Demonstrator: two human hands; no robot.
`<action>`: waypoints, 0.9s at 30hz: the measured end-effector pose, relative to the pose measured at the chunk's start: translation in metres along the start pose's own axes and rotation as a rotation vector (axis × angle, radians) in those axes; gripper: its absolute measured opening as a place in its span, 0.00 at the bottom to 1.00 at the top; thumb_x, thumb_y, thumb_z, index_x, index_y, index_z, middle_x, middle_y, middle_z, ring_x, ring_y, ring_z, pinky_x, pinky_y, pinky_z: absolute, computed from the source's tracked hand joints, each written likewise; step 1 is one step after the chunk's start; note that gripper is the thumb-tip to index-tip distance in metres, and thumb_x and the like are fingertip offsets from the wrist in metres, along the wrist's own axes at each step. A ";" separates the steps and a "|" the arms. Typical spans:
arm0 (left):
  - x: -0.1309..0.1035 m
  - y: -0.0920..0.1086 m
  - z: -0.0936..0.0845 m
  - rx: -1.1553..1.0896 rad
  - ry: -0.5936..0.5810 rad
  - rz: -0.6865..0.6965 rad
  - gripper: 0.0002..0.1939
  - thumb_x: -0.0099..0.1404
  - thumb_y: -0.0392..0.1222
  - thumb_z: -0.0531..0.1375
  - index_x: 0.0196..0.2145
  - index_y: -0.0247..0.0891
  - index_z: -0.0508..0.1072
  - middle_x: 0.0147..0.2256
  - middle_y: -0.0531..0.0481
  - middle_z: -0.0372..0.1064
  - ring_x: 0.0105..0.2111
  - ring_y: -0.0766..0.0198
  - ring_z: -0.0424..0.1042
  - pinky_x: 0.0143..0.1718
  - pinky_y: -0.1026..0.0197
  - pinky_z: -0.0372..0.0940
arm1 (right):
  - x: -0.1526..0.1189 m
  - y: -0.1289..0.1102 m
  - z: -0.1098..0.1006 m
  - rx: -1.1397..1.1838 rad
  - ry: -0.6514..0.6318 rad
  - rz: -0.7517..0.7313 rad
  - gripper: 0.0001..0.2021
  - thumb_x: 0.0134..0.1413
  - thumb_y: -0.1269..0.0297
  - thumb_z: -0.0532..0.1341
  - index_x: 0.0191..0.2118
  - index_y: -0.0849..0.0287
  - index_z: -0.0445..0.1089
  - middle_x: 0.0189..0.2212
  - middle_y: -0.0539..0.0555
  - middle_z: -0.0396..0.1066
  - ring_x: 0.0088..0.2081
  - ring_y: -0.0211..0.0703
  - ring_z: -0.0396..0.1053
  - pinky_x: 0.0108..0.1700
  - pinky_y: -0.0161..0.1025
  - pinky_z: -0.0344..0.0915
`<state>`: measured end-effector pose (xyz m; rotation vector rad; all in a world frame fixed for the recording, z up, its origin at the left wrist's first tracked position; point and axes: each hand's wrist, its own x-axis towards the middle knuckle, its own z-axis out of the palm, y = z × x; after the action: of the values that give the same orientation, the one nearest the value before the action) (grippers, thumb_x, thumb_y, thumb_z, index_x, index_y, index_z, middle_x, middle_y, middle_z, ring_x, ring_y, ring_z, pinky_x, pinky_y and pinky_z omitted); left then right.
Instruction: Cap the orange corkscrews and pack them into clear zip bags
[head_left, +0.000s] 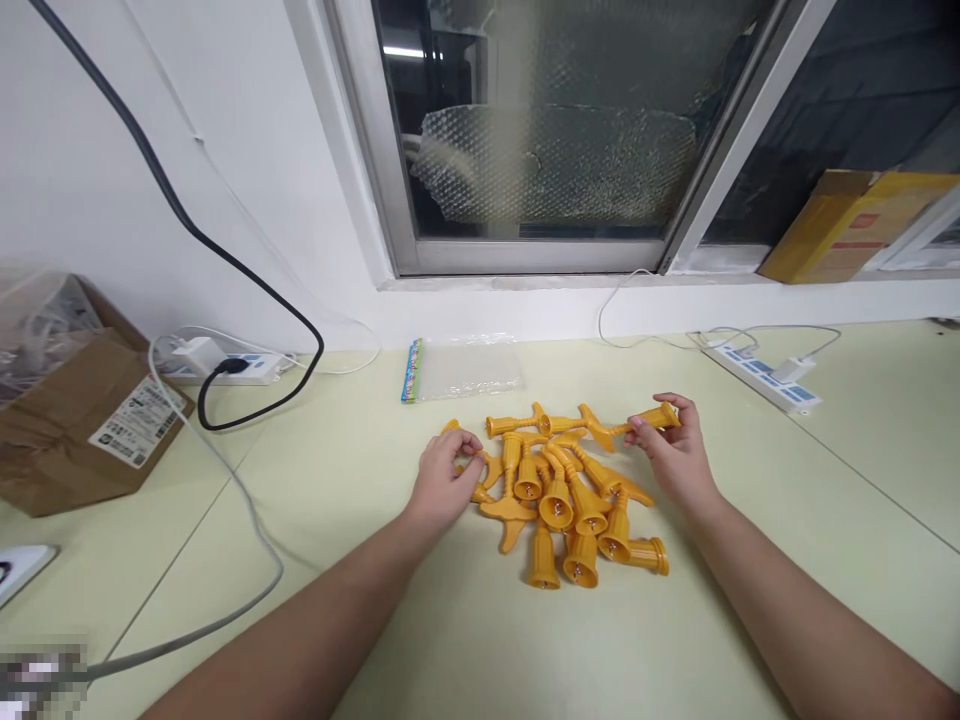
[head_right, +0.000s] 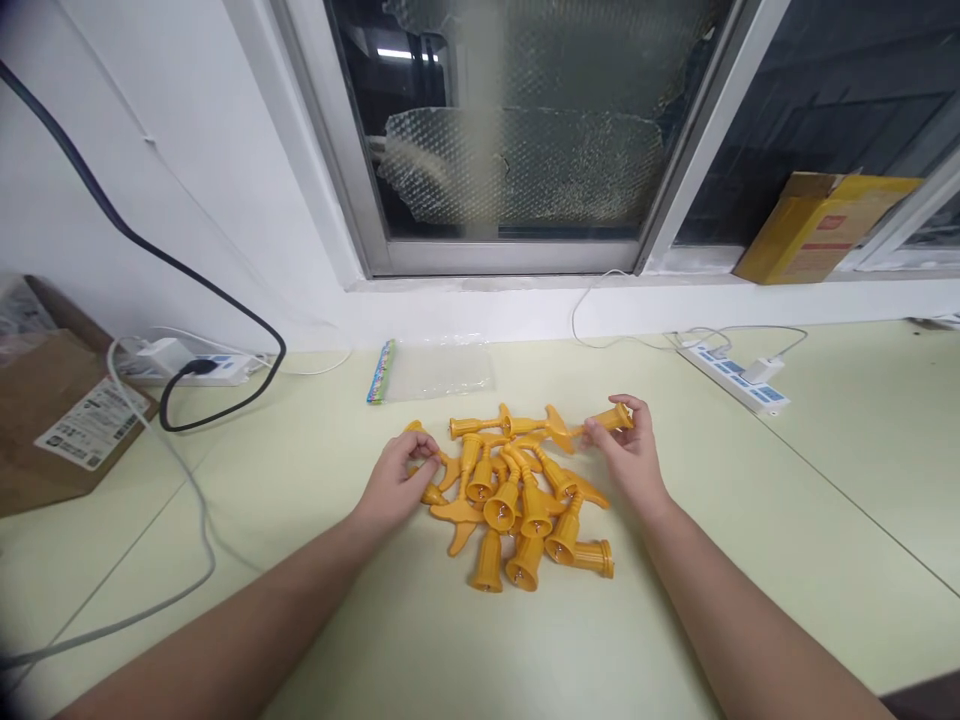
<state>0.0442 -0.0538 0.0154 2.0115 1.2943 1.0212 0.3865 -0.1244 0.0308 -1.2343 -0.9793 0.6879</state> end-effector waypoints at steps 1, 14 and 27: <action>-0.001 0.002 -0.001 0.011 0.006 0.006 0.03 0.63 0.39 0.60 0.35 0.46 0.72 0.37 0.47 0.74 0.42 0.52 0.72 0.47 0.44 0.69 | -0.001 -0.002 0.002 0.059 -0.011 0.022 0.24 0.55 0.50 0.72 0.52 0.46 0.62 0.34 0.47 0.76 0.32 0.43 0.77 0.43 0.45 0.78; -0.019 0.044 -0.006 0.286 0.226 0.824 0.21 0.65 0.29 0.62 0.53 0.45 0.72 0.54 0.41 0.71 0.55 0.52 0.71 0.56 0.46 0.68 | -0.028 -0.024 0.049 0.307 -0.342 0.174 0.19 0.55 0.50 0.74 0.36 0.53 0.65 0.27 0.47 0.77 0.30 0.43 0.80 0.36 0.41 0.80; -0.046 0.084 -0.004 0.134 0.096 0.967 0.22 0.67 0.26 0.61 0.56 0.42 0.73 0.50 0.44 0.81 0.53 0.56 0.78 0.58 0.48 0.70 | -0.060 -0.047 0.047 0.227 -0.564 0.226 0.25 0.58 0.39 0.68 0.35 0.52 0.58 0.15 0.41 0.63 0.14 0.35 0.58 0.17 0.32 0.54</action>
<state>0.0722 -0.1295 0.0678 2.7823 0.3601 1.4584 0.3146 -0.1662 0.0646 -0.9726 -1.1857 1.3359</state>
